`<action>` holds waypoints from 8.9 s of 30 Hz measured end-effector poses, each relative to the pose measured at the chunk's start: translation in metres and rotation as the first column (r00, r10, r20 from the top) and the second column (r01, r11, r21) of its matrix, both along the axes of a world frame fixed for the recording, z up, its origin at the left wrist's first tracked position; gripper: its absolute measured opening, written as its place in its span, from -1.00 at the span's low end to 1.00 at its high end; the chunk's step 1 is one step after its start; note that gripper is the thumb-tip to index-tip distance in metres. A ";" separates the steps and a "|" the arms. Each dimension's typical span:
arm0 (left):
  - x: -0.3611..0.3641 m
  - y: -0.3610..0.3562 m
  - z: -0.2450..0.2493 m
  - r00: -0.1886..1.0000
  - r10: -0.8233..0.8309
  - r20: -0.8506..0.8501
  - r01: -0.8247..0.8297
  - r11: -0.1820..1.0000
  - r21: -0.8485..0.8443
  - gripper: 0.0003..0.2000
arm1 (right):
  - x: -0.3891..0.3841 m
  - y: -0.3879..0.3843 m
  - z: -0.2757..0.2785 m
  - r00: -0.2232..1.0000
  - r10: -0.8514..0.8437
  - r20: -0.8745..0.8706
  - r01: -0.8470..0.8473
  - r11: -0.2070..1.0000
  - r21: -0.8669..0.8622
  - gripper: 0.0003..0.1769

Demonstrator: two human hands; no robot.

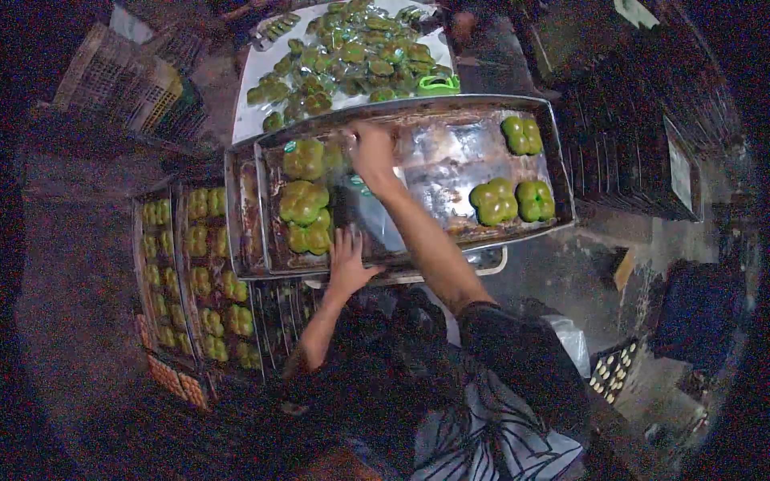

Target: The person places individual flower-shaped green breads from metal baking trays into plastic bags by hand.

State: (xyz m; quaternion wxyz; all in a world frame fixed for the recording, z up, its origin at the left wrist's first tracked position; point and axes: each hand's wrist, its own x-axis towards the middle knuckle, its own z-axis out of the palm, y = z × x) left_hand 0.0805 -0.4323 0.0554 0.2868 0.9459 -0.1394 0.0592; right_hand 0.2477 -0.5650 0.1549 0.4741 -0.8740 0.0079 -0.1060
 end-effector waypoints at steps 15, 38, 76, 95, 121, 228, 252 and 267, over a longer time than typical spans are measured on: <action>0.026 -0.011 0.085 0.830 -0.333 -0.447 0.207 0.929 -0.307 -0.89 | -0.214 -0.008 -0.070 0.973 -0.022 -0.228 -0.023 0.981 -0.192 -0.79; 0.075 -0.017 0.073 0.819 -0.047 -0.572 -0.467 -0.633 -0.617 -0.54 | -0.136 -0.076 -0.024 0.989 -0.106 0.107 0.133 0.947 -0.292 -0.59; 0.013 0.038 0.009 0.791 -0.318 -0.524 0.502 0.825 0.258 -0.84 | -0.107 0.006 0.006 0.832 0.324 -0.450 -0.290 0.946 0.145 -0.47; 0.024 -0.106 0.036 0.541 -0.509 -0.669 -0.828 -0.183 -0.530 -0.68 | -0.182 -0.108 -0.067 0.822 0.255 -0.509 0.246 0.648 0.721 -0.50; 0.032 -0.007 0.110 0.701 -0.390 -0.597 -0.710 -0.307 -0.634 -0.62 | -0.155 0.034 0.042 0.958 -0.222 0.179 0.179 0.957 0.227 -0.58; 0.036 0.205 0.096 0.703 0.217 -0.677 -0.218 -0.840 -0.496 -0.45 | -0.077 0.151 -0.038 0.953 0.301 -0.032 -0.299 0.920 -0.255 -0.43; 0.002 0.012 -0.005 0.970 -0.232 -0.068 0.235 0.971 0.040 -0.50 | 0.019 0.019 0.012 0.980 -0.107 0.167 0.133 0.979 -0.157 -0.75; -0.017 0.019 0.068 0.966 -0.031 -0.258 -0.095 0.882 -0.462 -0.94 | -0.174 0.007 -0.052 0.668 0.445 -0.597 -0.049 0.826 0.561 -0.67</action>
